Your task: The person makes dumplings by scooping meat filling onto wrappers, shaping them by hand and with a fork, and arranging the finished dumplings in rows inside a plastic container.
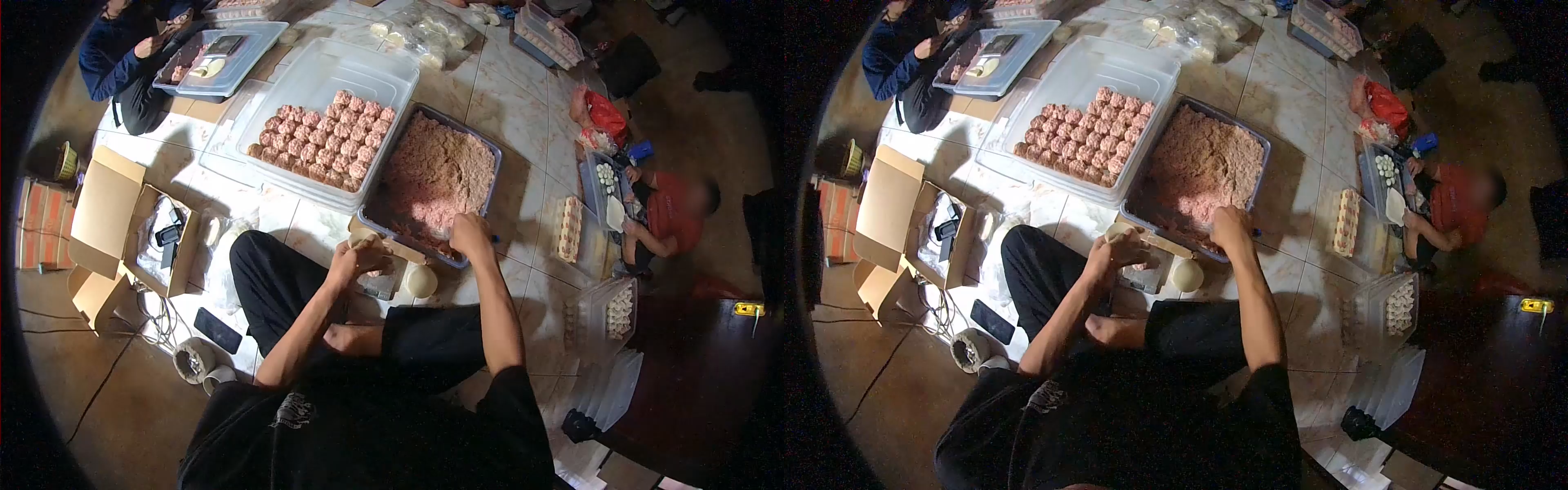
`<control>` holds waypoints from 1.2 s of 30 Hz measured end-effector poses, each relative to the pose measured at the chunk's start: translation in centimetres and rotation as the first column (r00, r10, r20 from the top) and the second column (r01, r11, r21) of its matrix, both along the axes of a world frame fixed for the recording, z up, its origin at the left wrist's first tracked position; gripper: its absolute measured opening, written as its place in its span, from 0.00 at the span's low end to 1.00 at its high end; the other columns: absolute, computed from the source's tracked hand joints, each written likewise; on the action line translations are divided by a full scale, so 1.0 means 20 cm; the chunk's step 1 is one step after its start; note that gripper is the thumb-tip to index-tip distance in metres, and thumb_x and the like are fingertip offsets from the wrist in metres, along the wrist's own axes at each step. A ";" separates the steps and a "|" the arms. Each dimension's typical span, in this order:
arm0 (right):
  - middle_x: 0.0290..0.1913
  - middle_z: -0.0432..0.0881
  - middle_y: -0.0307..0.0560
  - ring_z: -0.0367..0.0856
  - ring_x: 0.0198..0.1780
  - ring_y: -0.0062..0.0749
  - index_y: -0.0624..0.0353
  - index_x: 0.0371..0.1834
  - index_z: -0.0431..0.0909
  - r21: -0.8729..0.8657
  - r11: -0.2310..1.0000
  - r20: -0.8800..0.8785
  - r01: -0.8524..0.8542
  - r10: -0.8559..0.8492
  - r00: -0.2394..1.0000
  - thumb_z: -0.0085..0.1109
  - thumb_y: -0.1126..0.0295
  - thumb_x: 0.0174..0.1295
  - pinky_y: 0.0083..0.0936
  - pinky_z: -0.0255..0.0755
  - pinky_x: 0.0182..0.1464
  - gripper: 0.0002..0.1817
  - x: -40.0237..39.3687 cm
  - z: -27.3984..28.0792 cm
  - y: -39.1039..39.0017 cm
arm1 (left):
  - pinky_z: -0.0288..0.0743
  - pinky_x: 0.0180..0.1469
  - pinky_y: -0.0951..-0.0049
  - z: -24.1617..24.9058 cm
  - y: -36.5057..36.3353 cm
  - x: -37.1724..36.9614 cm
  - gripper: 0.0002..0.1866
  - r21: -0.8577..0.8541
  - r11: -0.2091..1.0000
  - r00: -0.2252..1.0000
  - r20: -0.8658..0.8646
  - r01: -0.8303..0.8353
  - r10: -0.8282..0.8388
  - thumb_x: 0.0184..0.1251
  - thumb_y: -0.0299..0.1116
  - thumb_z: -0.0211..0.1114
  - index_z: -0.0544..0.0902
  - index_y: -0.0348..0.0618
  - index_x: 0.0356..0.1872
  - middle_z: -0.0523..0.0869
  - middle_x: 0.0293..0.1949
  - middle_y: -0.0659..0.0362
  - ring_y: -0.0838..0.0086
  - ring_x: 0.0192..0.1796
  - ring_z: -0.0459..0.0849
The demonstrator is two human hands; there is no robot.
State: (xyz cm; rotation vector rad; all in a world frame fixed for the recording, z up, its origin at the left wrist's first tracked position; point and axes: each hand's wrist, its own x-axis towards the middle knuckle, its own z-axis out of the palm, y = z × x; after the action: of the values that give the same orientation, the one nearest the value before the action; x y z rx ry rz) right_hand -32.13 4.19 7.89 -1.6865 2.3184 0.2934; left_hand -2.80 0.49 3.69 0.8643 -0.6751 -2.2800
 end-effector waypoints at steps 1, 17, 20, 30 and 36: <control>0.41 0.90 0.63 0.90 0.49 0.57 0.62 0.37 0.90 0.077 0.993 0.011 -0.084 0.084 0.996 0.68 0.68 0.56 0.51 0.83 0.50 0.10 -0.01 -0.08 -0.02 | 0.87 0.50 0.59 -0.01 0.00 0.03 0.14 -0.035 0.999 0.997 0.076 -0.005 0.007 0.81 0.37 0.60 0.82 0.34 0.49 0.90 0.44 0.48 0.61 0.43 0.92; 0.44 0.87 0.65 0.87 0.48 0.64 0.62 0.38 0.87 -0.160 0.987 0.316 -0.026 0.076 0.946 0.67 0.66 0.62 0.52 0.82 0.51 0.10 0.34 -0.42 -0.42 | 0.87 0.57 0.59 -0.19 0.04 0.36 0.22 0.117 0.966 0.972 0.080 -0.229 0.221 0.79 0.37 0.61 0.77 0.32 0.66 0.88 0.54 0.43 0.54 0.56 0.90; 0.39 0.89 0.63 0.88 0.46 0.62 0.60 0.40 0.88 -0.419 0.908 0.366 -0.019 0.188 0.912 0.66 0.65 0.67 0.52 0.81 0.47 0.09 0.26 -0.31 -0.28 | 0.85 0.60 0.59 -0.17 -0.01 0.34 0.24 0.165 0.937 0.948 0.136 -0.309 0.288 0.80 0.44 0.61 0.77 0.33 0.65 0.87 0.55 0.44 0.54 0.57 0.88; 0.32 0.87 0.60 0.87 0.36 0.62 0.58 0.37 0.86 -0.528 0.846 0.447 0.079 0.197 0.872 0.67 0.69 0.64 0.50 0.78 0.38 0.05 0.55 0.18 0.12 | 0.85 0.56 0.68 0.07 -0.08 -0.15 0.14 -0.020 0.977 0.977 0.028 -0.211 0.211 0.76 0.36 0.70 0.85 0.33 0.49 0.91 0.46 0.51 0.64 0.49 0.91; 0.33 0.86 0.63 0.85 0.37 0.64 0.63 0.29 0.86 -0.524 0.852 0.247 -0.001 0.153 0.957 0.65 0.75 0.58 0.55 0.77 0.41 0.03 0.22 -0.28 -0.15 | 0.88 0.53 0.52 -0.34 -0.10 0.05 0.17 -0.109 0.872 0.838 0.240 -0.478 0.490 0.76 0.42 0.70 0.81 0.36 0.39 0.90 0.40 0.48 0.60 0.43 0.92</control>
State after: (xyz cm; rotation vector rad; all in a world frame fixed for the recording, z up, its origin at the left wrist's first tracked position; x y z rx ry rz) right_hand -27.74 1.09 2.33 -1.9006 2.2336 -0.5854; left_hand -1.74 -1.49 -3.18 1.1772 -0.5380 -1.7065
